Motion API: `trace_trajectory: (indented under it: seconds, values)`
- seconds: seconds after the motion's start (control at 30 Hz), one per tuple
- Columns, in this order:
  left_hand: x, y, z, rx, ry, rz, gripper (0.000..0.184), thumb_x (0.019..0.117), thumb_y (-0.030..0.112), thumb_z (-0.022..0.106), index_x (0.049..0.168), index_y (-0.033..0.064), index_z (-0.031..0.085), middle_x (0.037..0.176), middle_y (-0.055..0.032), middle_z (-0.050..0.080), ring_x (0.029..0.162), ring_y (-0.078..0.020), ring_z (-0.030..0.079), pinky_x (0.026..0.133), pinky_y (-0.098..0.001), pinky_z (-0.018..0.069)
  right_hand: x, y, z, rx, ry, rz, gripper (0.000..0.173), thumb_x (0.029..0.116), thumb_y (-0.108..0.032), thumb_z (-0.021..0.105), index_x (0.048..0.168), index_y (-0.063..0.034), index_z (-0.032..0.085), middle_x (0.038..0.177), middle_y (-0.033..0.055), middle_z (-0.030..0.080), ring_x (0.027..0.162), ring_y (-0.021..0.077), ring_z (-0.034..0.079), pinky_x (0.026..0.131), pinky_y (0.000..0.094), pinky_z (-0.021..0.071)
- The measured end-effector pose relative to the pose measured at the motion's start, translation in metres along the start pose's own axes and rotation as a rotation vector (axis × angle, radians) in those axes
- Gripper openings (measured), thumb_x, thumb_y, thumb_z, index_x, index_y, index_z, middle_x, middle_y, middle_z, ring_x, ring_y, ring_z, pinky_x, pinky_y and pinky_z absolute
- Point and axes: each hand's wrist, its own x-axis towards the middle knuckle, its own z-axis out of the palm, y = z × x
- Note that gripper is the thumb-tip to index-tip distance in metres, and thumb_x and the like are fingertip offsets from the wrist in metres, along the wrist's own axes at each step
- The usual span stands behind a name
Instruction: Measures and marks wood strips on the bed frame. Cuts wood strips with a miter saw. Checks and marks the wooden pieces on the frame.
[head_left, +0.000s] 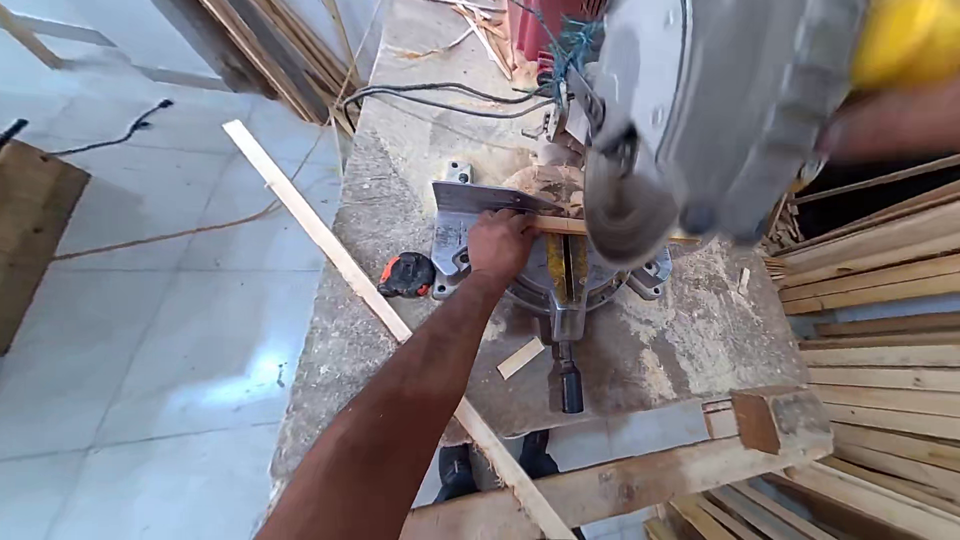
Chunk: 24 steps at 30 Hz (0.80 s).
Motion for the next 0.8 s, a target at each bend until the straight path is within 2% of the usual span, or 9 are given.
trace_trajectory:
  seconds: [0.03,0.07,0.1,0.13,0.23,0.3,0.47,0.6,0.8]
  values:
    - [-0.001,-0.001,-0.001,-0.009,-0.003,-0.005,0.027,0.0997,0.042,0.063,0.112,0.0241,0.079,0.113,-0.0036,0.076,0.11,-0.0311,0.068,0.092,-0.0533,0.0544,-0.02,-0.03,0.02,-0.053,-0.013,0.087,0.041,0.0767,-0.057,0.077,0.094,-0.0216,0.064,0.074,-0.0003,0.062,0.068,0.0158,0.064,0.057,0.0481,0.0549]
    - [-0.001,-0.002,-0.001,-0.014,-0.008,-0.01,0.026,0.0997,0.043,0.063,0.111,0.0251,0.079,0.114,-0.0022,0.076,0.11,-0.0303,0.068,0.092,-0.0527,0.0545,-0.039,-0.043,0.048,-0.113,0.041,0.127,0.039,0.0727,-0.056,0.076,0.09,-0.0233,0.064,0.069,0.0002,0.06,0.06,0.0202,0.063,0.049,0.0513,0.0518]
    - [0.001,-0.002,-0.002,-0.021,-0.013,-0.014,0.026,0.0998,0.043,0.063,0.111,0.0256,0.079,0.114,-0.0015,0.076,0.11,-0.0298,0.069,0.092,-0.0526,0.0546,-0.054,-0.054,0.073,-0.158,0.093,0.154,0.034,0.075,-0.05,0.073,0.09,-0.0213,0.064,0.066,0.0033,0.06,0.057,0.0257,0.062,0.045,0.0537,0.0491]
    - [0.002,-0.003,-0.002,-0.034,-0.021,-0.017,0.025,0.1002,0.041,0.062,0.111,0.0247,0.079,0.115,-0.0019,0.076,0.11,-0.0303,0.069,0.093,-0.0533,0.0543,-0.065,-0.063,0.091,-0.192,0.137,0.154,0.03,0.0792,-0.043,0.072,0.089,-0.0161,0.064,0.068,0.0074,0.059,0.058,0.0312,0.062,0.045,0.056,0.0463]
    - [0.003,-0.004,-0.002,-0.05,-0.023,-0.02,0.025,0.1007,0.036,0.06,0.108,0.0221,0.079,0.112,-0.0028,0.076,0.109,-0.0305,0.069,0.093,-0.0525,0.0542,-0.076,-0.067,0.128,-0.282,0.307,0.026,0.032,0.0843,-0.039,0.058,0.082,-0.0071,0.058,0.066,0.0112,0.056,0.054,0.0337,0.059,0.042,0.0519,0.0404]
    - [0.002,-0.005,-0.001,-0.054,-0.017,-0.013,0.025,0.101,0.035,0.06,0.108,0.022,0.079,0.111,-0.0025,0.076,0.108,-0.0303,0.069,0.092,-0.0518,0.0541,-0.077,-0.068,0.136,-0.287,0.342,-0.006,0.035,0.0862,-0.039,0.056,0.081,-0.0044,0.058,0.065,0.0131,0.056,0.053,0.0349,0.058,0.042,0.0515,0.0395]
    - [0.003,-0.006,0.0,-0.052,-0.03,-0.014,0.025,0.1013,0.037,0.059,0.111,0.0242,0.079,0.114,-0.0009,0.075,0.109,-0.0292,0.068,0.092,-0.0511,0.0539,-0.079,-0.069,0.149,-0.316,0.396,-0.02,0.035,0.0879,-0.036,0.057,0.075,-0.0045,0.052,0.063,0.0126,0.052,0.051,0.0339,0.056,0.041,0.0494,0.0375]
    - [0.004,-0.005,0.0,-0.037,-0.032,-0.019,0.025,0.1011,0.037,0.059,0.111,0.024,0.079,0.113,-0.001,0.075,0.108,-0.0292,0.068,0.092,-0.0505,0.0542,-0.082,-0.071,0.16,-0.328,0.405,-0.026,0.033,0.0871,-0.034,0.056,0.076,-0.0034,0.053,0.065,0.0144,0.054,0.053,0.0355,0.058,0.041,0.05,0.0393]
    - [0.005,-0.004,0.001,-0.03,-0.046,-0.025,0.023,0.1007,0.034,0.06,0.11,0.0233,0.079,0.114,-0.0014,0.075,0.108,-0.029,0.068,0.091,-0.0501,0.0541,-0.083,-0.07,0.167,-0.329,0.419,-0.036,0.034,0.0874,-0.034,0.057,0.074,-0.0031,0.051,0.063,0.014,0.052,0.052,0.0352,0.057,0.041,0.0486,0.0389]
